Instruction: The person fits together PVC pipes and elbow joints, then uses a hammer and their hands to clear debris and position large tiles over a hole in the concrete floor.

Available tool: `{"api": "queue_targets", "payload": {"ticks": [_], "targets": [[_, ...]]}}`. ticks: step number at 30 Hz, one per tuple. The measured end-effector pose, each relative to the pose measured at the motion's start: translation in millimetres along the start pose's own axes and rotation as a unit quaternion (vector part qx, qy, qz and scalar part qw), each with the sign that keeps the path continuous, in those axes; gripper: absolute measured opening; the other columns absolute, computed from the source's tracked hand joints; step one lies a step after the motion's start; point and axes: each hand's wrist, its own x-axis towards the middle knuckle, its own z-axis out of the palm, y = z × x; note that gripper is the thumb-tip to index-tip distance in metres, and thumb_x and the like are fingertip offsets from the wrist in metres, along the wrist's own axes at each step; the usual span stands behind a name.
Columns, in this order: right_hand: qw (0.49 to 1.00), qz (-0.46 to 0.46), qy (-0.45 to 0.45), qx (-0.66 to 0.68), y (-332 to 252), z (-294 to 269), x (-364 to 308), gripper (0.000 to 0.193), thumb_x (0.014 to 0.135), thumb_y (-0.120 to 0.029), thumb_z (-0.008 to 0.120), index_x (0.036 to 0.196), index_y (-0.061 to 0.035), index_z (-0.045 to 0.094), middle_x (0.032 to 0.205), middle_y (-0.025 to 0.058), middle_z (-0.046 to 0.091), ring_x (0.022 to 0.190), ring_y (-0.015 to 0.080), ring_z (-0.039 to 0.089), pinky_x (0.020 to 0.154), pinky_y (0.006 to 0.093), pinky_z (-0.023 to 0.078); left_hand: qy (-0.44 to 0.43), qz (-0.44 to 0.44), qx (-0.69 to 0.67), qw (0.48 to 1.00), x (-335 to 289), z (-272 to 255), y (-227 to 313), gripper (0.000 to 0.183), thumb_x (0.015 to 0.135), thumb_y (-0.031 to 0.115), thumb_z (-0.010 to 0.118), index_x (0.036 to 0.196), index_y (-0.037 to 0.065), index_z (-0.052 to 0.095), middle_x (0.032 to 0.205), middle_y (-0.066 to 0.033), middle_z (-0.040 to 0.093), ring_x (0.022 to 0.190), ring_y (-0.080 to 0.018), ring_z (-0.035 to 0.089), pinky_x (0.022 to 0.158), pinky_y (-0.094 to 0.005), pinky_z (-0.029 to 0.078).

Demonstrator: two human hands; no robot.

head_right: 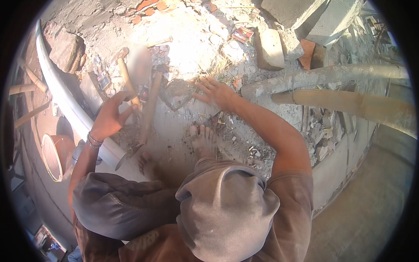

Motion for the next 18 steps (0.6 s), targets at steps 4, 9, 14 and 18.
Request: {"api": "queue_targets", "payload": {"ticks": [4,9,14,18], "targets": [[0.998,-0.046,-0.04,-0.006,7,4,5,0.09,0.081,-0.014,0.076,0.158,-0.0107,0.029,0.154,0.0165,0.044,0.144,0.0339,0.042,0.124,0.0532,0.024,0.006,-0.013,-0.061,0.998,1,19,-1,0.039,0.093,0.022,0.071,0.124,0.001,0.063,0.116,-0.0217,0.069,0.104,-0.0405,0.067,0.091,-0.0433,0.053],[0.99,-0.068,-0.106,0.067,16,-23,10,0.085,0.08,-0.012,0.075,0.155,-0.0089,0.034,0.142,0.0164,0.052,0.135,0.0331,0.051,0.121,0.0527,0.029,-0.065,-0.078,-0.067,0.993,-2,23,-4,0.04,0.093,0.022,0.072,0.126,0.001,0.062,0.116,-0.0222,0.069,0.103,-0.0372,0.069,0.089,-0.0414,0.054],[0.988,-0.091,-0.105,0.072,26,-24,5,0.087,0.078,-0.012,0.076,0.155,-0.0096,0.035,0.14,0.0176,0.053,0.134,0.032,0.051,0.118,0.0508,0.032,-0.078,-0.114,-0.066,0.988,6,19,-7,0.04,0.093,0.02,0.072,0.127,0.001,0.062,0.112,-0.0222,0.071,0.103,-0.0346,0.07,0.09,-0.0417,0.054],[0.988,-0.081,-0.112,0.069,29,-20,5,0.087,0.08,-0.019,0.076,0.156,-0.0103,0.034,0.143,0.0182,0.05,0.135,0.0336,0.05,0.118,0.0552,0.03,-0.112,-0.081,-0.032,0.99,37,-7,24,0.039,0.093,0.018,0.071,0.126,0.0,0.061,0.106,-0.0222,0.071,0.099,-0.0372,0.07,0.088,-0.0437,0.054]]}}
